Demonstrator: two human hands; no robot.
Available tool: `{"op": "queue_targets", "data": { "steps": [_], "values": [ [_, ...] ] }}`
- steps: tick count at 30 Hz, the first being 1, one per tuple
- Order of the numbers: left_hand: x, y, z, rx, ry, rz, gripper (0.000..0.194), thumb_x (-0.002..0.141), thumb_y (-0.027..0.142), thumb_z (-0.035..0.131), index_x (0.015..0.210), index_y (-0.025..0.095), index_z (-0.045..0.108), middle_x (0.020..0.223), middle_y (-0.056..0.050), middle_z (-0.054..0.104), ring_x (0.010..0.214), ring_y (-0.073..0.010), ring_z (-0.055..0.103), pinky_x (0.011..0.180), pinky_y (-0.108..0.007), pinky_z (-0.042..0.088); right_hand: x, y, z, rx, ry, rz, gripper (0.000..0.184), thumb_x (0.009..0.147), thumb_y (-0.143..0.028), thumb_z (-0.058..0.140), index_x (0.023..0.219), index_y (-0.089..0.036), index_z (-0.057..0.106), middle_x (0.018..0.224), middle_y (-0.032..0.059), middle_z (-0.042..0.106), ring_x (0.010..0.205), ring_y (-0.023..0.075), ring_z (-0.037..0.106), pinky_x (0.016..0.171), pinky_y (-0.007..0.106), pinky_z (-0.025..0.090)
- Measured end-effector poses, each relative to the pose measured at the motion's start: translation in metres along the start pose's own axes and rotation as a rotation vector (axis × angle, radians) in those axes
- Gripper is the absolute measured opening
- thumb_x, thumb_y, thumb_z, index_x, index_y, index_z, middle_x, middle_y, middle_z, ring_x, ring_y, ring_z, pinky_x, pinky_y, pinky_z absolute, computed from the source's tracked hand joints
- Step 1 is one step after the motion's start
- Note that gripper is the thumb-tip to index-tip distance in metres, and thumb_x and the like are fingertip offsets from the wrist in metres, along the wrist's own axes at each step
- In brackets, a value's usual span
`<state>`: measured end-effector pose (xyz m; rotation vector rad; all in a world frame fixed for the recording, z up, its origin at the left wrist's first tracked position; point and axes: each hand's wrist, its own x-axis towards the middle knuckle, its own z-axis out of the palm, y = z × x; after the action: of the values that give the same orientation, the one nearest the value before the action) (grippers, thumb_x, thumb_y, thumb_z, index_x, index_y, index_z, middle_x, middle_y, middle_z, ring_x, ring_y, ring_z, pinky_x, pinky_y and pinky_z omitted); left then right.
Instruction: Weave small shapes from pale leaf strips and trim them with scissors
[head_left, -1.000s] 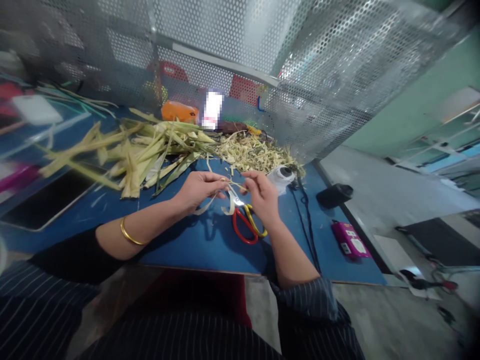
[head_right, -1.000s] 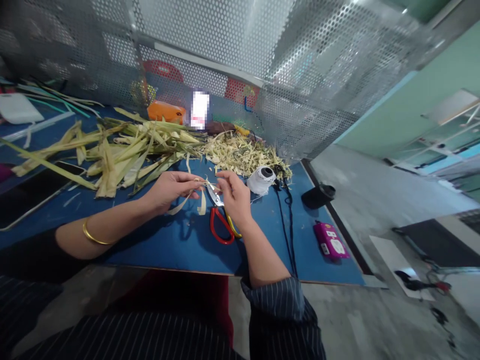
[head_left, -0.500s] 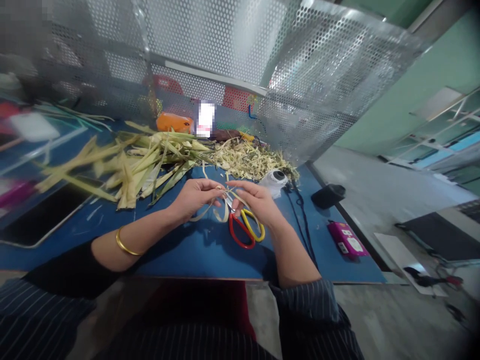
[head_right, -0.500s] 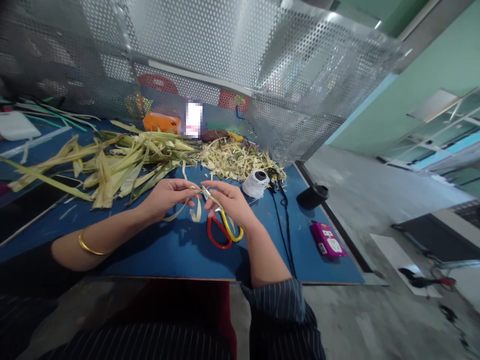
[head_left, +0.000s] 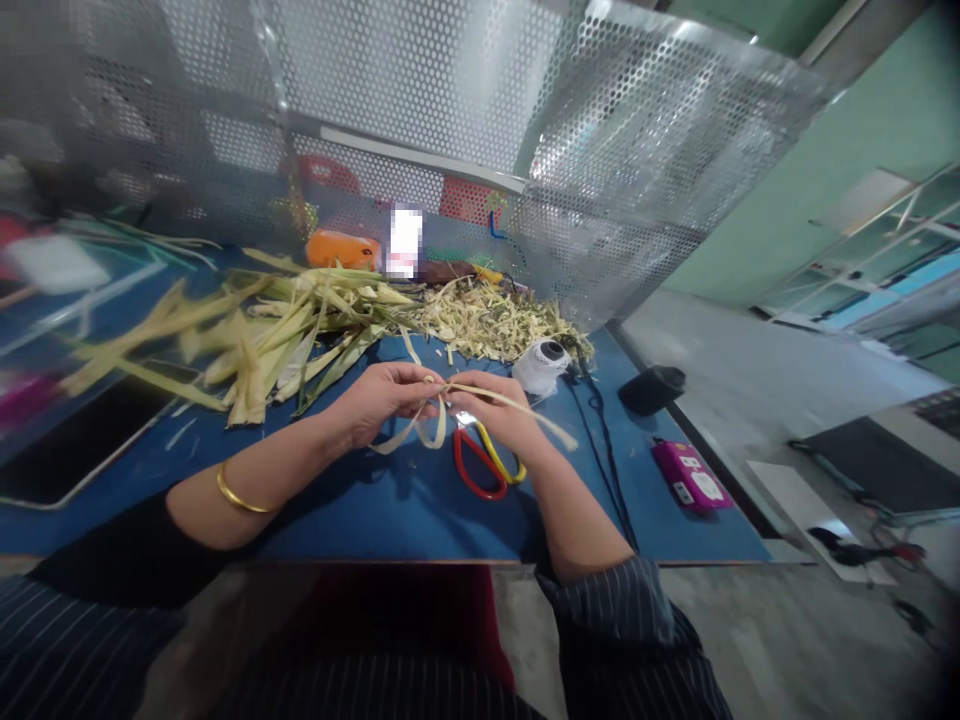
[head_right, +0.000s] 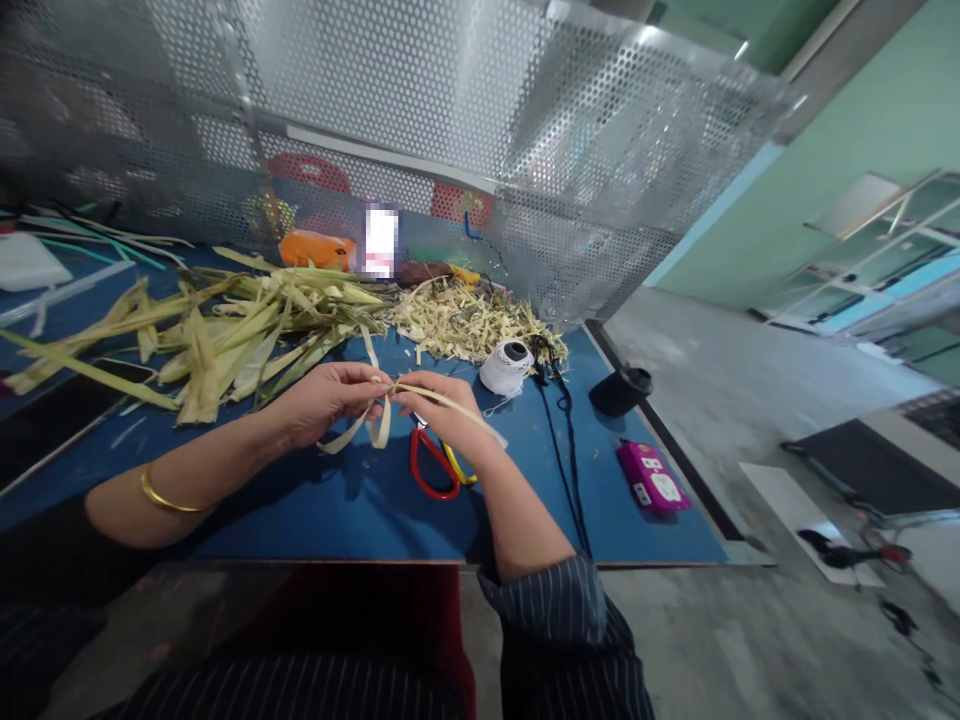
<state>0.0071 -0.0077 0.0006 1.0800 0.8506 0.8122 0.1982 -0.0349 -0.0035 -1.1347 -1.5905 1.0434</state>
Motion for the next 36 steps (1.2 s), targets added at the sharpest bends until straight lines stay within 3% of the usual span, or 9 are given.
{"op": "queue_targets", "data": {
  "steps": [14, 18, 25, 32, 36],
  "values": [
    [-0.001, -0.003, 0.006, 0.103, 0.072, 0.156, 0.014, 0.072, 0.025, 0.076, 0.078, 0.013, 0.071, 0.061, 0.000, 0.065, 0.053, -0.0076, 0.056, 0.058, -0.020, 0.048, 0.000, 0.010, 0.016, 0.047, 0.171, 0.054, 0.020, 0.074, -0.036, 0.073, 0.089, -0.023, 0.074, 0.080, 0.0022, 0.074, 0.072, 0.0168, 0.067, 0.069, 0.029, 0.054],
    [-0.001, -0.002, 0.009, -0.059, 0.063, 0.094, 0.011, 0.073, 0.021, 0.075, 0.077, 0.012, 0.069, 0.061, 0.001, 0.063, 0.050, -0.0057, 0.054, 0.054, -0.017, 0.046, 0.000, 0.012, 0.020, 0.171, 0.205, 0.046, 0.014, 0.077, -0.031, 0.069, 0.087, -0.022, 0.072, 0.078, 0.0013, 0.073, 0.071, 0.0158, 0.068, 0.067, 0.028, 0.055],
    [0.000, -0.001, 0.011, -0.316, 0.049, -0.118, 0.009, 0.078, 0.013, 0.071, 0.084, 0.014, 0.065, 0.061, 0.001, 0.063, 0.047, -0.0072, 0.057, 0.048, -0.017, 0.046, -0.002, 0.009, 0.020, 0.103, 0.158, -0.084, 0.017, 0.075, -0.024, 0.071, 0.092, -0.022, 0.069, 0.084, 0.0011, 0.072, 0.078, 0.0151, 0.068, 0.076, 0.029, 0.054],
    [-0.001, -0.008, 0.010, -0.292, -0.031, -0.059, 0.010, 0.078, 0.018, 0.074, 0.081, 0.012, 0.066, 0.069, -0.003, 0.067, 0.052, -0.0066, 0.058, 0.051, -0.015, 0.045, 0.000, 0.017, 0.023, 0.099, 0.201, -0.076, 0.016, 0.079, -0.036, 0.068, 0.086, -0.021, 0.066, 0.081, 0.0013, 0.070, 0.073, 0.0155, 0.067, 0.073, 0.031, 0.054],
    [-0.001, -0.009, 0.009, -0.291, -0.073, -0.012, 0.014, 0.075, 0.020, 0.077, 0.080, 0.012, 0.067, 0.071, -0.003, 0.067, 0.057, -0.0079, 0.061, 0.058, -0.018, 0.049, 0.004, 0.017, 0.022, 0.211, 0.232, -0.009, 0.012, 0.075, -0.031, 0.069, 0.079, -0.020, 0.067, 0.072, -0.0008, 0.069, 0.066, 0.0135, 0.063, 0.068, 0.029, 0.052]
  ]
}}
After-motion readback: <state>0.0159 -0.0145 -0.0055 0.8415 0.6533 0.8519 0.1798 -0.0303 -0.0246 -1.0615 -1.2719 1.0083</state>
